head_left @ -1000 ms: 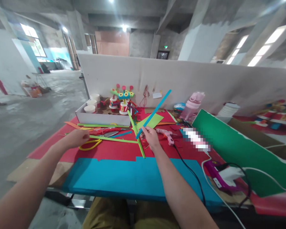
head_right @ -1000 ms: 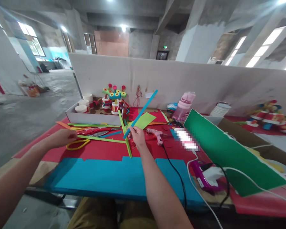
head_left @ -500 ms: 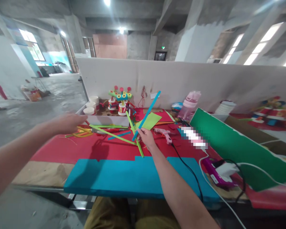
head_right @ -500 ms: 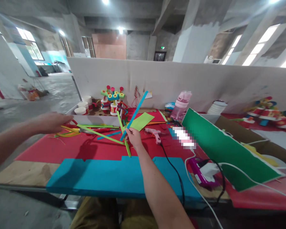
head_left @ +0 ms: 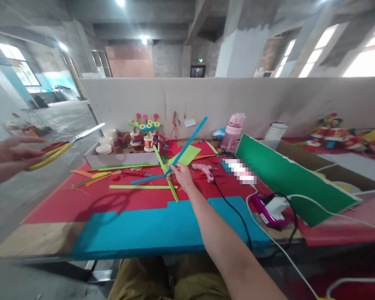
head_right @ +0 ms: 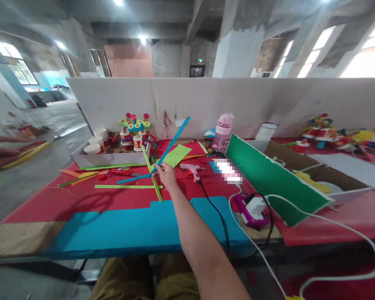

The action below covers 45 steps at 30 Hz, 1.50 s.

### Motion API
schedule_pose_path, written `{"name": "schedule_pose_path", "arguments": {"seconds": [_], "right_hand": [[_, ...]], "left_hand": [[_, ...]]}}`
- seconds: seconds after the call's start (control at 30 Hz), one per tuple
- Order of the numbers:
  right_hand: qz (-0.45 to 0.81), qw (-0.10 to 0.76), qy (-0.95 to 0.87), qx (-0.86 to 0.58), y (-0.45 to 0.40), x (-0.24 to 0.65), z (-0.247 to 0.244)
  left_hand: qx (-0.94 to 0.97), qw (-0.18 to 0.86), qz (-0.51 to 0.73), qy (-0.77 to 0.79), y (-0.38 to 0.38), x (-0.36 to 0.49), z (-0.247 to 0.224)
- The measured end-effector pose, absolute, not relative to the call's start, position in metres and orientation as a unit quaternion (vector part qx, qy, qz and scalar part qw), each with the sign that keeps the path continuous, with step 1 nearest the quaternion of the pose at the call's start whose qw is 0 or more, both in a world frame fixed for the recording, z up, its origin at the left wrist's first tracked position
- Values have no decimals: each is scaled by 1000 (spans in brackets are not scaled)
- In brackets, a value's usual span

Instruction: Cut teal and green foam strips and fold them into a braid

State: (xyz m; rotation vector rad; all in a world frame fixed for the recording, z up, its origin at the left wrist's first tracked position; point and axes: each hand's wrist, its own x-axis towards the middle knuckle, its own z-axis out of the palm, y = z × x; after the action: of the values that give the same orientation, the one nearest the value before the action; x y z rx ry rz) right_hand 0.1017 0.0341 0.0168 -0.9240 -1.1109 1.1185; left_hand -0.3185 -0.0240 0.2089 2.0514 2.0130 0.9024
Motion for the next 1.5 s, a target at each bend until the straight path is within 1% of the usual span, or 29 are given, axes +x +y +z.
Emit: {"name": "schedule_pose_path", "arguments": {"seconds": [0.03, 0.07, 0.1, 0.17, 0.23, 0.3, 0.37, 0.43, 0.53, 0.6, 0.67, 0.8, 1.0, 1.2, 1.5], "right_hand": [[484, 613, -479, -401, 35, 103, 18], [482, 616, -475, -402, 36, 104, 18], [480, 621, -470, -404, 37, 106, 19], [472, 635, -456, -407, 40, 112, 19], [460, 653, -441, -410, 43, 119, 18], [450, 670, -428, -406, 46, 126, 17], [446, 687, -416, -395, 48, 131, 19], [446, 700, -402, -388, 48, 135, 22], [449, 704, -383, -395, 47, 139, 31], [453, 702, -381, -395, 45, 141, 37], [457, 701, -386, -387, 44, 142, 41], [457, 701, -399, -376, 38, 143, 42], [466, 675, -400, -408, 35, 141, 37], [478, 692, -369, -396, 41, 136, 29], [475, 694, -347, -414, 39, 134, 30]], "left_hand": [[669, 144, 337, 646, -26, -304, 195], [667, 201, 348, 627, -25, -286, 179], [652, 216, 362, 630, -22, -266, 164], [657, 283, 359, 600, -9, -223, 136], [694, 351, 372, 506, 12, -179, 114], [742, 370, 407, 385, 33, -139, 97], [774, 343, 419, 328, 50, -106, 81], [784, 315, 436, 309, 60, -84, 65], [773, 259, 465, 345, 59, -74, 46], [781, 202, 429, 406, 53, -80, 41], [809, 151, 358, 441, 46, -90, 42], [864, 122, 268, 409, 37, -99, 50], [893, 21, 180, 413, 35, -90, 49], [887, -22, 70, 455, 26, -85, 54], [889, -52, 25, 453, 22, -80, 60]]}}
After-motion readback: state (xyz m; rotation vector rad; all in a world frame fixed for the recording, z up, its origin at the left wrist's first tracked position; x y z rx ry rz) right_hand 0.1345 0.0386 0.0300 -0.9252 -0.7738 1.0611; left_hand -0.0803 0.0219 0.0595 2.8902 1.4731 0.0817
